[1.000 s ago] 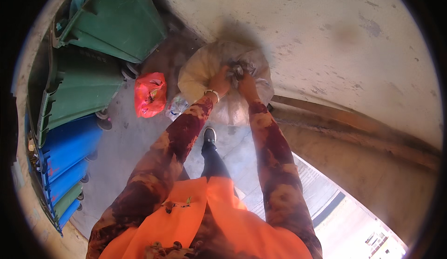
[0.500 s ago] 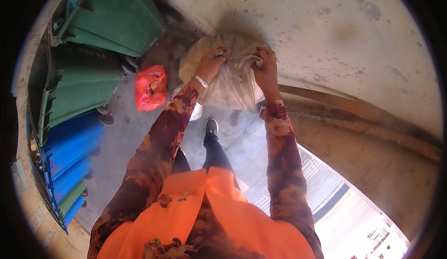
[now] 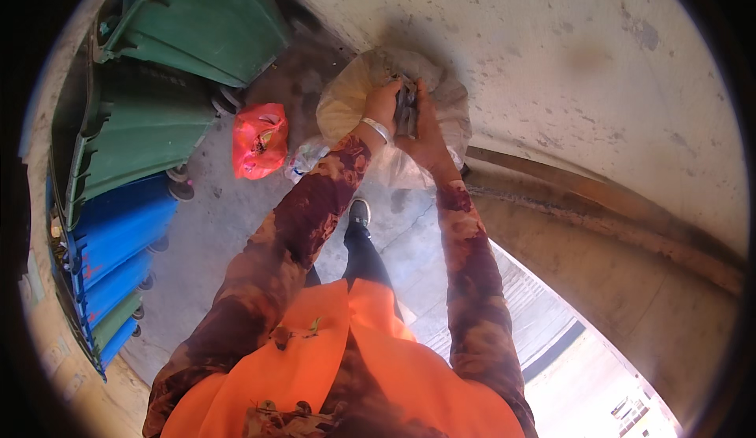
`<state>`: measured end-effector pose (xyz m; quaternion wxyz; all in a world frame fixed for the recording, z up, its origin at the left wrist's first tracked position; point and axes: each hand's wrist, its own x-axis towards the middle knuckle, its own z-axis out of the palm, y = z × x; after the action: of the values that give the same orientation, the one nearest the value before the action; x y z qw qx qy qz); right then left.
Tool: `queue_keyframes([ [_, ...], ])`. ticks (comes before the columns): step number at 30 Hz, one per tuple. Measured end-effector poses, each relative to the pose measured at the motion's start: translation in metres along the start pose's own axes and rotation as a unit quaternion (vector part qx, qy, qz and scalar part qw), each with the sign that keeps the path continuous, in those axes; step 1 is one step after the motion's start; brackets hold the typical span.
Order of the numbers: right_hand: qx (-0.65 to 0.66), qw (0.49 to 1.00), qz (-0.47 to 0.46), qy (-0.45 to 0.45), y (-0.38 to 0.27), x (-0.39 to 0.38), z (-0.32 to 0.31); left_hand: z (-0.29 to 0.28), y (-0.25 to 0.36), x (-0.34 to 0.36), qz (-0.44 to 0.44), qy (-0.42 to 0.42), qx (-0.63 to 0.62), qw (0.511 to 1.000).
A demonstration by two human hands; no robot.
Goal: The person sorts items from a red plastic bag into a larger white bag, ties the white bag, and places it into a metal storage compartment. The person then wipes the compartment door with a cloth.
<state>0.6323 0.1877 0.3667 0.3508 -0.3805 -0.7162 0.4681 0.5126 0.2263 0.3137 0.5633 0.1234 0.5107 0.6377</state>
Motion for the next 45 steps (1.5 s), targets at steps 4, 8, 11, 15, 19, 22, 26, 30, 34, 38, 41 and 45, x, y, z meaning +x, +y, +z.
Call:
queue_keyframes([
  [4,-0.064,0.997,0.004,0.047,0.016,0.003,0.008,0.032,0.034,-0.04,0.172,0.03,0.44,0.881],
  [8,0.052,0.981,0.084,0.169,0.074,-0.014,0.008,0.052,0.024,-0.075,0.271,-0.023,0.472,0.839],
  [11,0.196,0.969,0.032,0.149,0.045,0.0,0.011,0.015,0.086,-0.079,0.041,-0.212,0.391,0.895],
  [15,0.198,0.955,0.161,0.15,0.007,-0.003,-0.003,-0.039,0.115,-0.072,0.308,-0.201,0.537,0.76],
  [19,0.097,0.976,0.156,0.12,-0.008,-0.002,-0.011,-0.045,0.074,-0.057,0.336,-0.261,0.682,0.595],
  [22,0.178,0.947,0.22,0.154,0.0,-0.004,-0.009,-0.029,0.022,-0.048,0.334,-0.248,0.675,0.61],
  [26,0.012,0.962,0.175,0.21,0.052,0.003,-0.013,-0.011,-0.026,-0.031,0.348,-0.184,0.706,0.589],
  [30,-0.242,0.953,0.118,0.141,0.043,0.007,-0.029,-0.005,-0.008,-0.027,0.308,-0.188,0.711,0.603],
  [34,-0.316,0.936,0.096,0.119,0.03,-0.005,-0.04,-0.012,0.053,-0.058,0.264,-0.269,0.668,0.642],
  [38,-0.376,0.902,0.115,0.178,-0.022,-0.003,-0.017,-0.102,0.097,-0.093,0.354,-0.163,0.575,0.719],
  [41,-0.509,0.811,0.011,0.287,-0.02,-0.012,-0.026,-0.208,0.128,-0.143,0.241,-0.116,0.509,0.818],
  [45,-0.36,0.902,-0.142,0.189,-0.149,0.001,0.144,-0.399,0.105,-0.178,0.036,-0.04,0.023,0.998],
])
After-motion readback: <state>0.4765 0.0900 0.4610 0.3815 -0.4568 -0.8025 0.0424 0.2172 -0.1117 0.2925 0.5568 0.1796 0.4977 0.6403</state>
